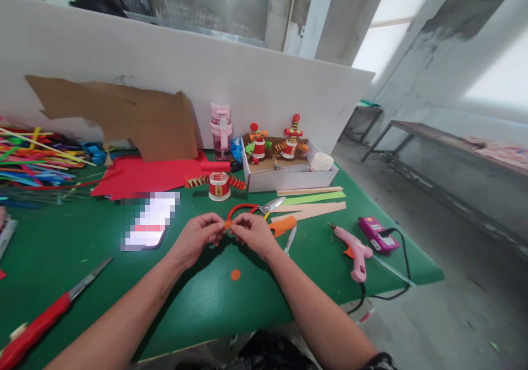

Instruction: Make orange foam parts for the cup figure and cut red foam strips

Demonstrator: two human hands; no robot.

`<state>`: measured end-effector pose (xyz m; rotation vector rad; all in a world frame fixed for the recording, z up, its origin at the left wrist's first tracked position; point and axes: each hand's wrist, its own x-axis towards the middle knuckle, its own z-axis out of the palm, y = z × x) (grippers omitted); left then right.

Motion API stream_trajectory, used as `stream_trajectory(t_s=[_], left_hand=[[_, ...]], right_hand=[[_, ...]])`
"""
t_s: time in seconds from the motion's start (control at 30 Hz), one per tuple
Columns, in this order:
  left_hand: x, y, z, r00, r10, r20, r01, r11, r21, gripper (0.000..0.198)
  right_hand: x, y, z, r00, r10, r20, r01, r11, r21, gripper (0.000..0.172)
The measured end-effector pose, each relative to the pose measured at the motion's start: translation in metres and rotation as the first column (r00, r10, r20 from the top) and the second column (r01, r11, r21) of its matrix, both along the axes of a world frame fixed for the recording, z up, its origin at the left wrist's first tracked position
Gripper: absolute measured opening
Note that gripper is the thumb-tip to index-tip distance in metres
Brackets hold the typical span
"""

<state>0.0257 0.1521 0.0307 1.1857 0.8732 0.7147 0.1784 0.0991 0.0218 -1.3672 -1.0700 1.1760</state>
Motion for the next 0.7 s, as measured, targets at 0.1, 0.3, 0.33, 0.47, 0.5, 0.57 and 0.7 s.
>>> stream_trajectory(t_s=[0.1,0.3,0.33,0.47,0.5,0.57,0.7], left_hand=[[0.0,0.0,0.0011,1.0,-0.009,-0.005,0.009,1.0,0.006,0.036],[0.0001,-0.0004,0.0027,1.0,-0.018,-0.014,0.019,0.999,0.03,0.035],[-0.0001,-0.0003,0.0026,1.0,-0.019,-0.018,0.02,0.999,0.033,0.035],[-0.0007,0.0001,0.0017,0.999,-0.019,-0.038,0.021,0.999,0.039,0.033],[-0.0009,0.0,0.0015,0.999,-0.019,-0.041,0.021,0.999,0.039,0.032],[-0.0012,-0.0001,0.001,0.999,-0.022,-0.043,0.024,0.999,0.037,0.032],[-0.0018,-0.0001,-0.0004,0.999,-0.03,-0.035,0.031,0.999,0.033,0.031]], right_hand=[[0.0,-0.0014,0.0018,0.998,0.009,-0.068,-0.009,1.0,0.002,0.012],[0.0003,-0.0021,0.0033,0.997,0.016,-0.075,-0.017,1.0,-0.012,0.012],[0.0003,-0.0019,0.0031,0.998,0.014,-0.06,-0.014,1.0,-0.012,0.012],[0.0013,-0.0011,0.0014,0.999,-0.007,0.042,0.006,1.0,0.022,0.012],[0.0019,-0.001,0.0009,0.998,-0.004,0.062,0.002,0.999,0.034,0.012],[0.0035,-0.0012,0.0,0.997,0.014,0.077,-0.018,0.998,0.052,0.012],[0.0054,-0.0007,-0.0017,0.998,0.048,0.041,-0.05,0.997,0.055,0.014]])
